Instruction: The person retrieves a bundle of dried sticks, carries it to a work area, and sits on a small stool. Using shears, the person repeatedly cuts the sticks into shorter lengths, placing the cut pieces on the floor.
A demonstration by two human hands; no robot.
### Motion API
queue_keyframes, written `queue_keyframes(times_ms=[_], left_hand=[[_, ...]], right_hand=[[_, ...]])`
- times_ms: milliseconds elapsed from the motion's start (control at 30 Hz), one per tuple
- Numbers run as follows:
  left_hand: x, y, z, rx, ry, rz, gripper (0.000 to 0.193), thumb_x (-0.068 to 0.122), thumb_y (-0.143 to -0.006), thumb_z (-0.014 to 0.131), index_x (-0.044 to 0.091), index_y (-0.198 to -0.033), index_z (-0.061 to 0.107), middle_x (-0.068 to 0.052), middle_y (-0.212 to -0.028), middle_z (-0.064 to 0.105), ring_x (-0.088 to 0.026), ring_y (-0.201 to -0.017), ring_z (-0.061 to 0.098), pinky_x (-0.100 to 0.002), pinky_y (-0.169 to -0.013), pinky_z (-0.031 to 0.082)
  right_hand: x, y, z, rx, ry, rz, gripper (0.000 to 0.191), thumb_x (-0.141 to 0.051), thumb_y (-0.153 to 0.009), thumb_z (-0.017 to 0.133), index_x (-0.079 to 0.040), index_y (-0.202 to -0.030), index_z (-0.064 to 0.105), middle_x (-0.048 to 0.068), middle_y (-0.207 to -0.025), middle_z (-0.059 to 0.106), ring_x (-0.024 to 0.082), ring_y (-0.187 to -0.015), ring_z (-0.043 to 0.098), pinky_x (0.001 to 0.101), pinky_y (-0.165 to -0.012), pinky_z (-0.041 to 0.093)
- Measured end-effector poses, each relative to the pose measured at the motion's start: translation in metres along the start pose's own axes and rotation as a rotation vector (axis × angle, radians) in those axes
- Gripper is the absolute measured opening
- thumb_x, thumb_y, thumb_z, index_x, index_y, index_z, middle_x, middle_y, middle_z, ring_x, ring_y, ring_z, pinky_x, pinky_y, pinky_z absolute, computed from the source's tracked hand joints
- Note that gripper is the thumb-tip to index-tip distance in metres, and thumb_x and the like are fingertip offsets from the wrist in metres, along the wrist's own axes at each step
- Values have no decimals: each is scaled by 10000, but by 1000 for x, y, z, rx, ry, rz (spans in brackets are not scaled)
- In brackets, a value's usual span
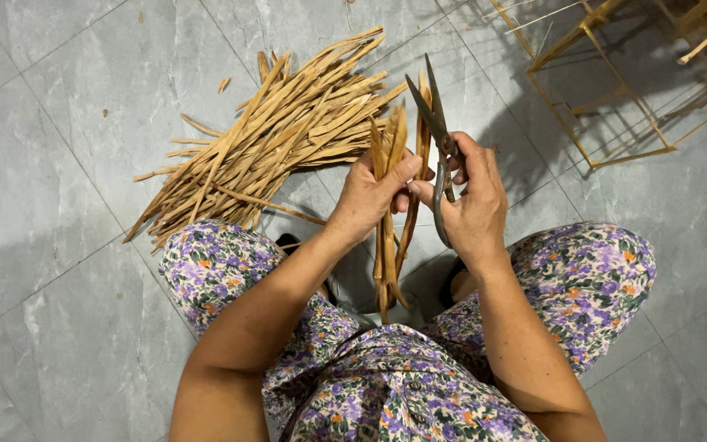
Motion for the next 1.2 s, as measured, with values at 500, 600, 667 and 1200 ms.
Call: queue_keyframes(times_ms=[500,600,667,1200], left_hand=[[17,0,0,20,-42,44,601,159,-968,683,123,-1516,440,1,-872,724,-21,-513,547,-185,-461,465],[18,-2,-1,37,75,74,557,157,-988,693,99,-1499,479,8,-950,688,-32,-561,563,-200,-481,477],[18,-4,-5,63,163,85,491,167,-999,703,75,-1450,532,2,-963,667,-51,-572,576,-208,-486,476],[19,-2,-14,142,248,105,414,80,-944,764,74,-1322,597,20,-856,639,-38,-548,481,-191,-465,380]], right_hand=[[3,3,2,-30,32,32,742,-322,-768,941,-94,-1381,591,62,-1023,620,197,-844,592,355,-745,522],[3,4,3,-36,47,22,752,-330,-765,943,-93,-1382,585,62,-1022,619,201,-854,596,359,-750,520],[2,4,5,-49,52,18,763,-333,-766,948,-92,-1388,578,64,-1017,615,208,-855,598,365,-755,518],[-12,9,8,-46,136,-68,777,-360,-752,942,-124,-1394,573,61,-1028,606,248,-980,607,411,-831,501]])
Point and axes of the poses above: each hand's wrist, its own y-axis away from the middle knuckle, its own z-axis out of the palm, x = y × z, the point moved 9 cm from there along -y, towards the middle knuckle
